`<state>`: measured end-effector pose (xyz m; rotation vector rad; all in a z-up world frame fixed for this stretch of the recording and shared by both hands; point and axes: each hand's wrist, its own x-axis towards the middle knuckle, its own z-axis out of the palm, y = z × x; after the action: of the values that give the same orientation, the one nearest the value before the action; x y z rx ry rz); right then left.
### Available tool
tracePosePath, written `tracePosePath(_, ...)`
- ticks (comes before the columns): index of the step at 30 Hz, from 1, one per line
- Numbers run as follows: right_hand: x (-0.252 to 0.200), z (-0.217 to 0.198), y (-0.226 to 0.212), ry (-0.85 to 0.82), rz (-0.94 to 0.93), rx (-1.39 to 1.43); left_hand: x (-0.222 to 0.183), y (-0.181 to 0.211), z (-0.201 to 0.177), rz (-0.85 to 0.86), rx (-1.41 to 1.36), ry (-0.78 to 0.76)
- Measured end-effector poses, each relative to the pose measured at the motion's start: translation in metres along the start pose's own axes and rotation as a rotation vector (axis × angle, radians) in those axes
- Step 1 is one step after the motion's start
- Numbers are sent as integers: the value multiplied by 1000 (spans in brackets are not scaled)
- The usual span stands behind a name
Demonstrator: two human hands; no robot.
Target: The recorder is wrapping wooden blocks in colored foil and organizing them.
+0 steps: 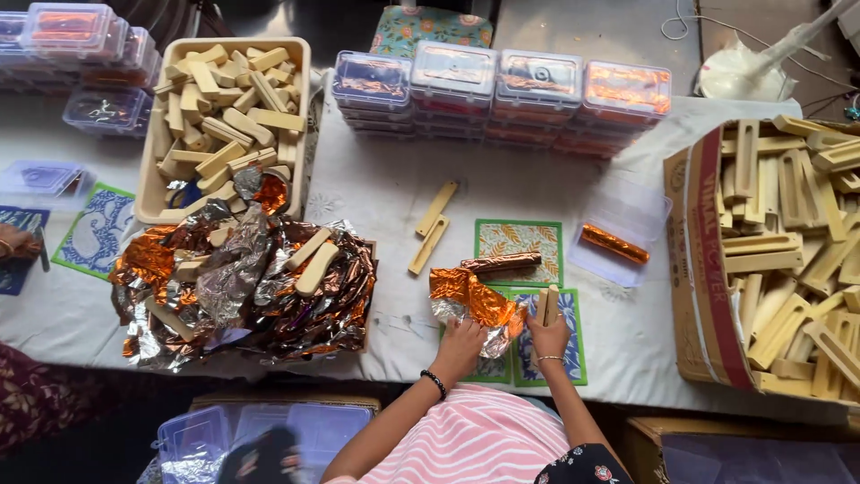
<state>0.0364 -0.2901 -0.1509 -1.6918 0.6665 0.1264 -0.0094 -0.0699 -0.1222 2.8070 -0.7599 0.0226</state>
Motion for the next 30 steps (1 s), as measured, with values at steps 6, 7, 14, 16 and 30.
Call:
tracePosePath(6, 11, -16, -25, -718, -161, -162, 14, 38, 103, 82, 76, -149)
tracePosePath(7, 22, -12, -20, -1023, -23, -261, 14, 40, 119, 102, 100, -243)
tracePosePath(14, 71, -59, -21, -493, 97, 233, -37, 46, 50, 146, -48, -24)
tracePosePath(16, 49, -66, -50, -453, 34, 404, -36, 49, 30, 102, 5, -141)
tracePosePath(30, 116, -38, -32, -282, 152, 936, -35, 56, 22, 173, -239, -190)
